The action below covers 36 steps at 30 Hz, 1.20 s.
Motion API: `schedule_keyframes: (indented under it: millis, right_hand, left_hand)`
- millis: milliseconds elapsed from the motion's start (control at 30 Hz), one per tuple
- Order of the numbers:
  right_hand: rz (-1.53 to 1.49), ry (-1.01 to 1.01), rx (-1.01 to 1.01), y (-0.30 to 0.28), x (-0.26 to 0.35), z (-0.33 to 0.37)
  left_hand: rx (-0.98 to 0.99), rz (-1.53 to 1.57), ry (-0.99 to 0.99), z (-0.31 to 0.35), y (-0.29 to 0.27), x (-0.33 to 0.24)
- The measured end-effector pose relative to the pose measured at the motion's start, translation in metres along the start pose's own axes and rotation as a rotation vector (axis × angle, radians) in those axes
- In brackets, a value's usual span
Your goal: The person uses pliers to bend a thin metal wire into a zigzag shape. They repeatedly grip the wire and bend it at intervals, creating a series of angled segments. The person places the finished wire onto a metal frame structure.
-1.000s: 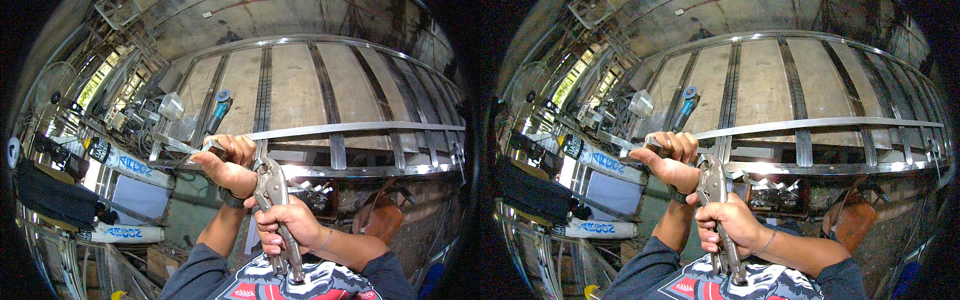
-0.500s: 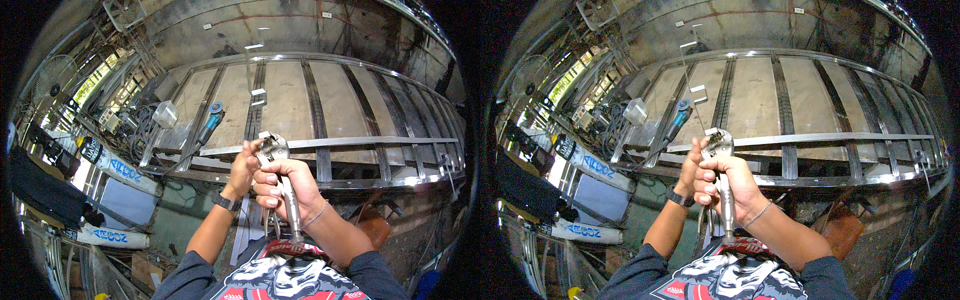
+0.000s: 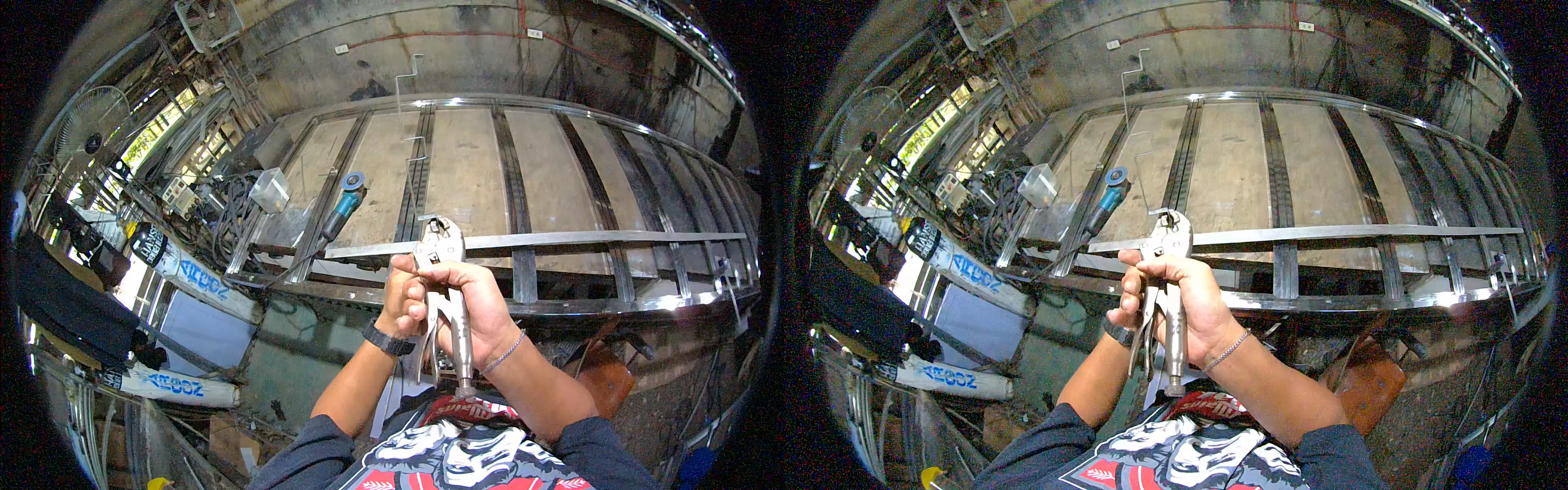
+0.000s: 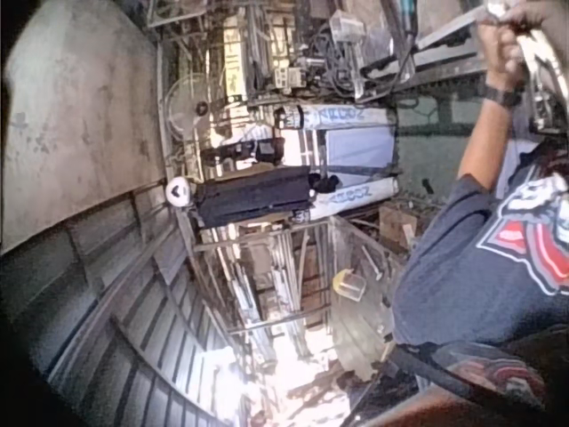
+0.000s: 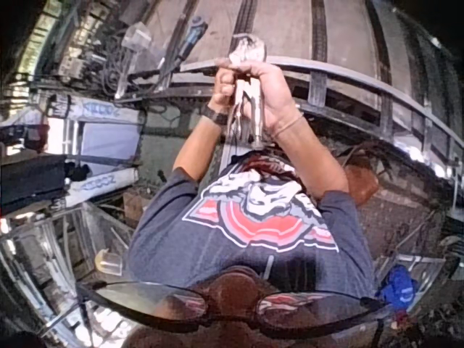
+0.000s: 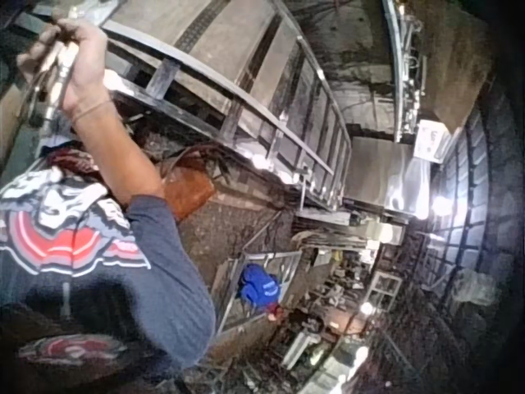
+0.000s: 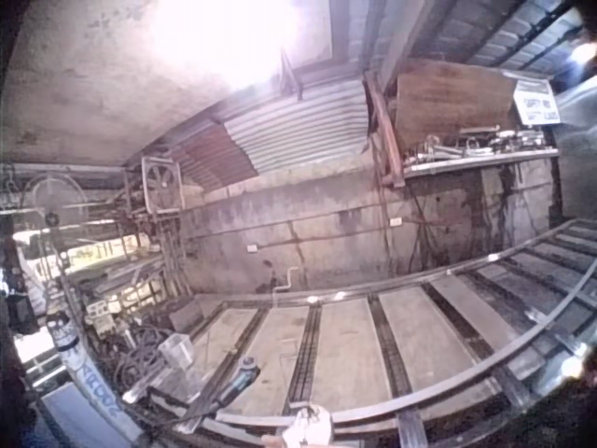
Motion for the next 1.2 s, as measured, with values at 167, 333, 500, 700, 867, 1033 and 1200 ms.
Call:
schedule_keyframes:
  millis: [167,333,500,700,867,1033,1200]
  right_hand:
    - [0.114,-0.038,-0.036,-0.003,-0.005,0.009]
    - [0.149,-0.014,0.042,-0.022,-0.005,-0.001]
    - [0.177,-0.067,-0.059,-0.034,-0.001,-0.002]
    - [0.276,-0.170,-0.151,-0.045,0.004,-0.006]
    - [0.235,-0.190,-0.103,-0.036,-0.001,0.002]
    - [0.249,-0.175,-0.116,-0.038,0.000,0.006]
    - [0.244,-0.168,-0.023,-0.035,0.002,0.007]
  left_hand:
    - [-0.036,0.049,-0.010,0.015,0.013,-0.004]
    - [-0.045,0.111,-0.057,0.015,0.022,0.001]
    - [0.106,0.193,-0.139,0.011,0.028,0.006]
    - [-0.072,-0.092,0.038,0.001,0.009,0.000]
    - [0.048,0.033,-0.012,-0.003,-0.002,0.005]
    - [0.201,0.044,0.062,0.001,0.016,0.001]
    - [0.152,0.138,-0.075,0.002,0.024,0.011]
Point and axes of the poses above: each hand's wrist, its own z-axis away from the middle knuckle, its own y-axis out of the palm, x = y × z, the point moved 9 cm from there along -z, towards the middle knuckle, and after that the axes turned 15 degrees about -x, right-handed, at the moved point
